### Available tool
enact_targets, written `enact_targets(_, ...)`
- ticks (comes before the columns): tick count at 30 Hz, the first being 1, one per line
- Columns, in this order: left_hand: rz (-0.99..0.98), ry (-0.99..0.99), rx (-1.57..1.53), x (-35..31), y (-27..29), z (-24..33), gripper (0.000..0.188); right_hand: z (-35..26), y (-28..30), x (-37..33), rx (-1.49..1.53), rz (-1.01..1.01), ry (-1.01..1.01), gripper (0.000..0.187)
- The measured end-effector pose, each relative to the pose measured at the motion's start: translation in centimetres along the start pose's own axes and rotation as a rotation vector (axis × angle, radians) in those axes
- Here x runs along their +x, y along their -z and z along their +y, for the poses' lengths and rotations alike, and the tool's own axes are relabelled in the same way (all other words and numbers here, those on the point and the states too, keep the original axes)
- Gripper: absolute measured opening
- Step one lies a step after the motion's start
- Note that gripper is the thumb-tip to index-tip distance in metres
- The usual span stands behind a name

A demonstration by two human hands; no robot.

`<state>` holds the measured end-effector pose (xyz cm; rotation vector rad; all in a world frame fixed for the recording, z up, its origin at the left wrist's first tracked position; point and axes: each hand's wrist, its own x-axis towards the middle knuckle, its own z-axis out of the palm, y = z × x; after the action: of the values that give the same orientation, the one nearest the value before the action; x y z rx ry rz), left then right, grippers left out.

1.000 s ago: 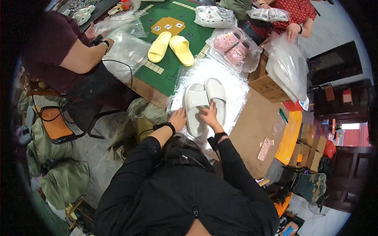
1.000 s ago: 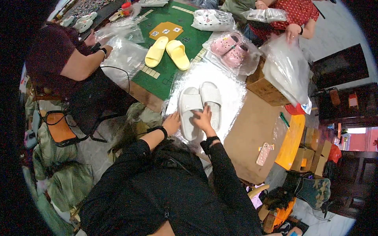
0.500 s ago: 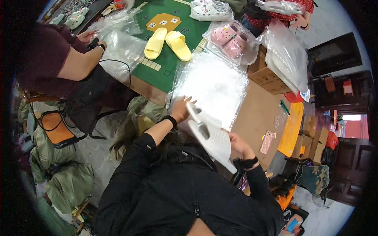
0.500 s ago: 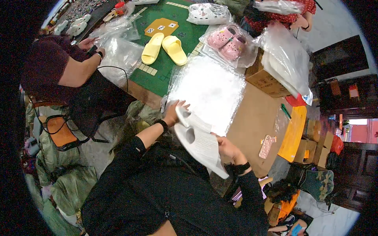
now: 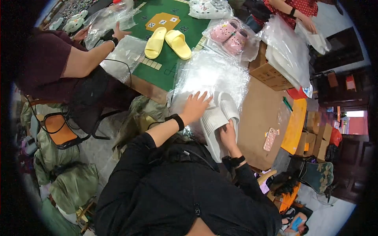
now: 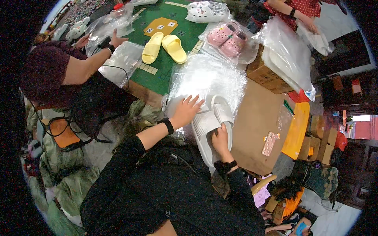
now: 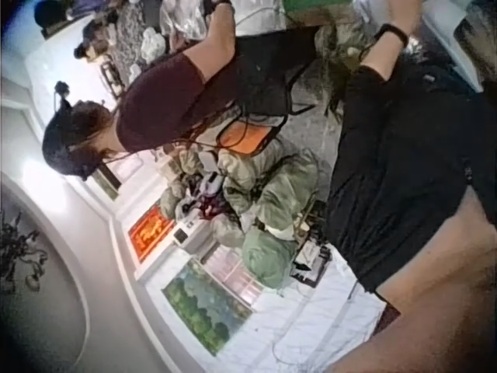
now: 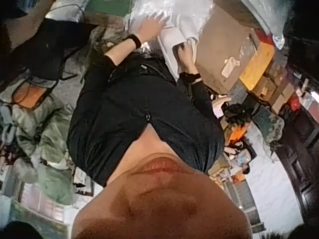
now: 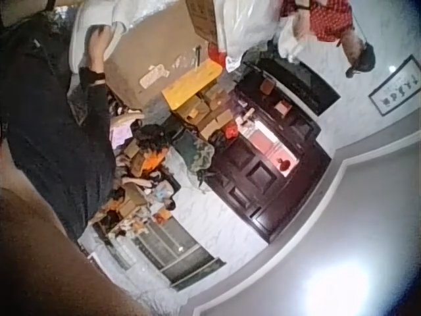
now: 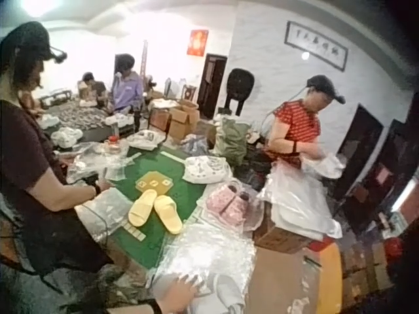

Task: Packing various types of shoes and slippers into plastic bags and placing them into a larger transport sack.

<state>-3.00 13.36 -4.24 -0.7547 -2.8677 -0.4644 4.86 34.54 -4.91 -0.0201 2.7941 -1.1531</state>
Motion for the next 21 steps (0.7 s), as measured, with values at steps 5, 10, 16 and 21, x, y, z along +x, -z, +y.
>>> enact_targets(5,0.140,-0.094,0.053,-0.6,1.6,1.9,0.050,-1.7,-1.5,1.8,-0.150,0.277,0.076,0.023)
enact_targets(10,0.202,-0.194,-0.007,-2.2,3.7,4.2,0.048,0.0,-4.1,4.2,-0.083,0.415,0.008,0.041)
enact_targets(16,0.084,-0.372,-0.425,-5.3,4.1,4.9,0.049,3.7,-8.1,9.7,-0.589,0.531,0.120,0.055)
enact_targets(21,0.019,-0.282,-0.581,-7.6,5.7,3.2,0.049,-4.4,-8.2,10.5,0.089,0.546,0.408,0.050)
